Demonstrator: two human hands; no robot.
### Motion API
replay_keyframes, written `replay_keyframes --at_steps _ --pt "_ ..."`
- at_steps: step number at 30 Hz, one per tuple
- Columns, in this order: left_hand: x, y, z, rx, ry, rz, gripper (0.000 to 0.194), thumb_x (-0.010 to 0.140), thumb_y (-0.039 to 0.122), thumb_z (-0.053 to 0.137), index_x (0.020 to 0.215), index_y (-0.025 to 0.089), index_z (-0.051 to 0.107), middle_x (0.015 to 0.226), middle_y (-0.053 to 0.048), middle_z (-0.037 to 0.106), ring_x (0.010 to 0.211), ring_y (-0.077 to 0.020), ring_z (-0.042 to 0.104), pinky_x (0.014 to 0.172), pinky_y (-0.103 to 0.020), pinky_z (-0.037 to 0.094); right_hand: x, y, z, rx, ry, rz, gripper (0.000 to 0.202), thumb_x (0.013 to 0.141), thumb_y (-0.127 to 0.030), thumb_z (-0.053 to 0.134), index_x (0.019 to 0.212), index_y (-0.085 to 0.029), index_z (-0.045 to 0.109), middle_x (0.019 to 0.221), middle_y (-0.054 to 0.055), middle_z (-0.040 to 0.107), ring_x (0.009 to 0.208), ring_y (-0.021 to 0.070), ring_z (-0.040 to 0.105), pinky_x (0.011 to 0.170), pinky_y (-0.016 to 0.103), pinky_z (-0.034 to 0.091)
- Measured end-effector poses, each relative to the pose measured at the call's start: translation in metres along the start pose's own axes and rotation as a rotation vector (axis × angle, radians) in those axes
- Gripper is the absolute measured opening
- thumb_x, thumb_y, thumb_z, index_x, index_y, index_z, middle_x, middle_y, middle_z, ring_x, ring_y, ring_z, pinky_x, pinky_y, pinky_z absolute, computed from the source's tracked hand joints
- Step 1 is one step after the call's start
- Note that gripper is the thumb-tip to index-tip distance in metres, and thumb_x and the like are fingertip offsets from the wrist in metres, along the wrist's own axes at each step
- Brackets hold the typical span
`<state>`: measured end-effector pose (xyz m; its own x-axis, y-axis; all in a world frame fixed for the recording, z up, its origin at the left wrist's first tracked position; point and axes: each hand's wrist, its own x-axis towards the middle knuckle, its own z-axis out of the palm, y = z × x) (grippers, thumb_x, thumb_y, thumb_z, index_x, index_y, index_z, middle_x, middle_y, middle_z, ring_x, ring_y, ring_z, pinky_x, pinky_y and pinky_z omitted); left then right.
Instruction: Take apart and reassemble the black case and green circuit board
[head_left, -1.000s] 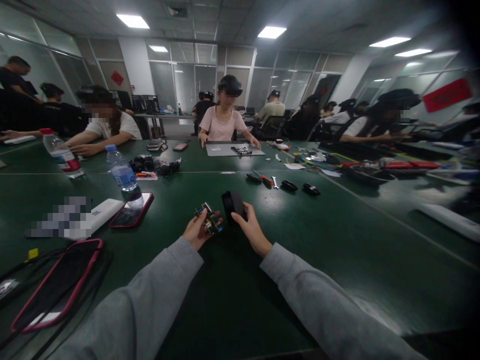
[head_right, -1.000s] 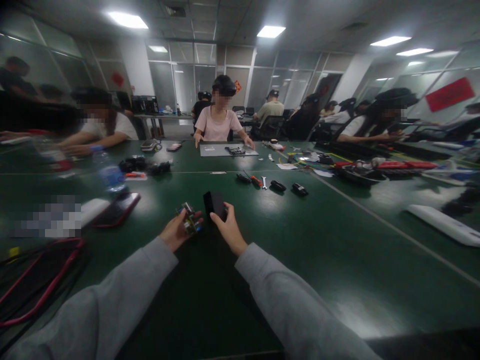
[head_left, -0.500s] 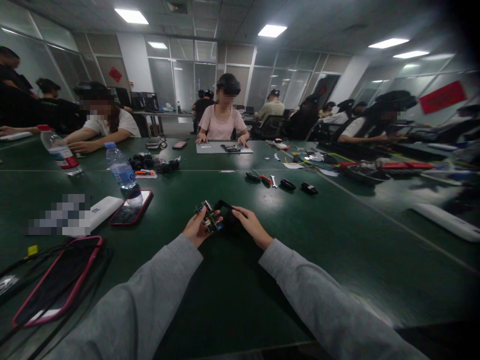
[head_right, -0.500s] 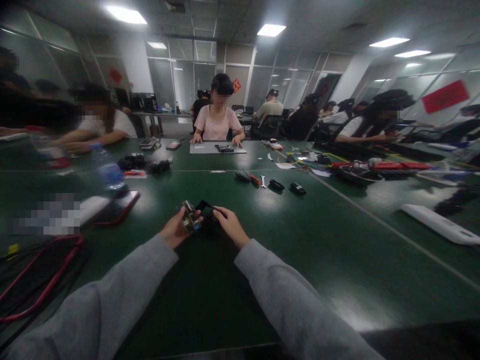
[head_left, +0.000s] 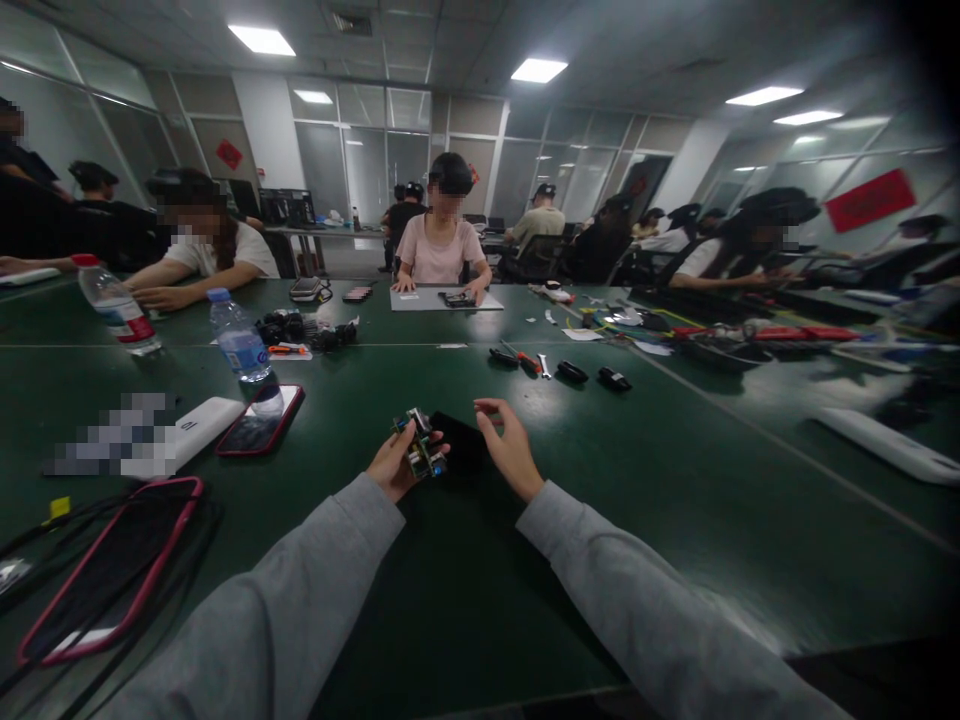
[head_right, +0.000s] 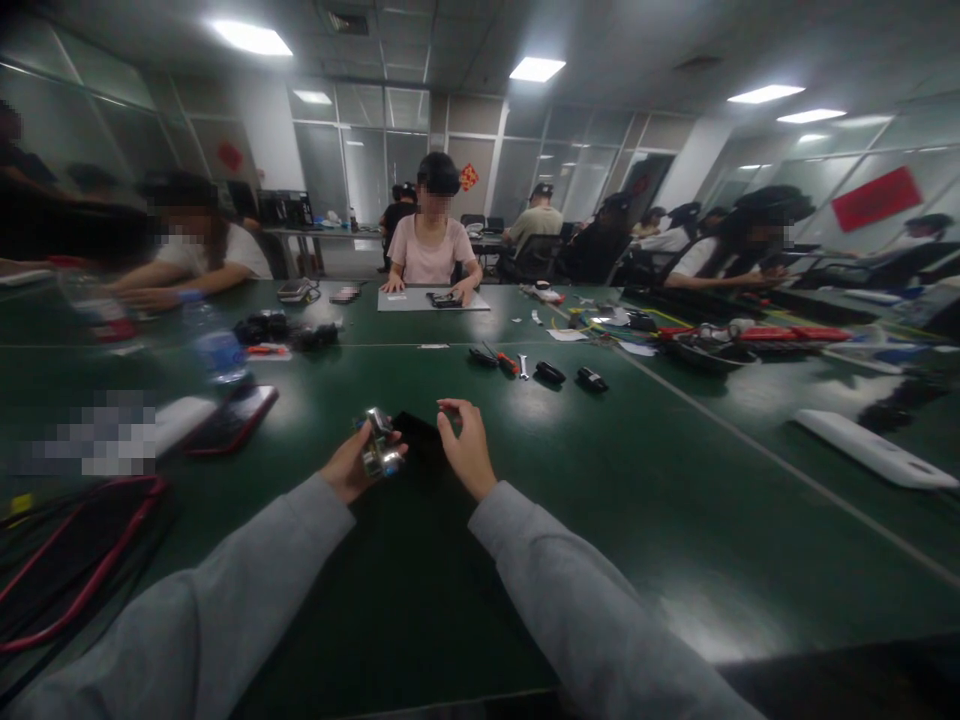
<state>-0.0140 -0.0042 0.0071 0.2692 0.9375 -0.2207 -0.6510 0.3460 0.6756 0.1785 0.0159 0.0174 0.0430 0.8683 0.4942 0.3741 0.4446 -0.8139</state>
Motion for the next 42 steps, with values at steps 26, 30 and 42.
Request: replay_keyframes --at_steps 26,30,42 --pt "-0.015 0.003 0.023 0.151 0.062 0.234 0.064 0.071 0.027 0.069 0.127 0.030 0.037 0.109 -0.008 0.062 0.088 -0.0204 0.065 0.084 -0.042 0.049 -0.026 -0.049 0.013 0.393 -0.200 0.126 0.037 0.081 -0.028 0.054 0.117 -0.022 0.046 0.112 0.005 0.052 0.104 0.0188 0.050 0.095 0.036 0.040" --pt "-0.011 0.005 0.017 0.164 0.090 0.274 0.057 0.068 0.026 0.072 0.119 0.025 0.047 0.105 -0.008 0.062 0.088 -0.0209 0.064 0.083 -0.044 0.050 -0.021 -0.048 0.009 0.780 -0.341 0.405 0.032 0.083 -0.032 0.050 0.112 -0.021 0.048 0.108 0.005 0.055 0.090 0.0175 0.056 0.081 0.035 0.048" --pt "-0.009 0.006 0.013 0.366 0.105 0.423 0.048 0.060 0.030 0.076 0.102 0.016 0.059 0.097 -0.007 0.066 0.086 -0.0167 0.063 0.080 -0.031 0.050 -0.015 -0.042 0.003 0.362 -0.516 0.120 0.045 0.078 -0.039 0.063 0.116 -0.020 0.047 0.108 0.006 0.054 0.097 0.0167 0.054 0.083 0.031 0.048"
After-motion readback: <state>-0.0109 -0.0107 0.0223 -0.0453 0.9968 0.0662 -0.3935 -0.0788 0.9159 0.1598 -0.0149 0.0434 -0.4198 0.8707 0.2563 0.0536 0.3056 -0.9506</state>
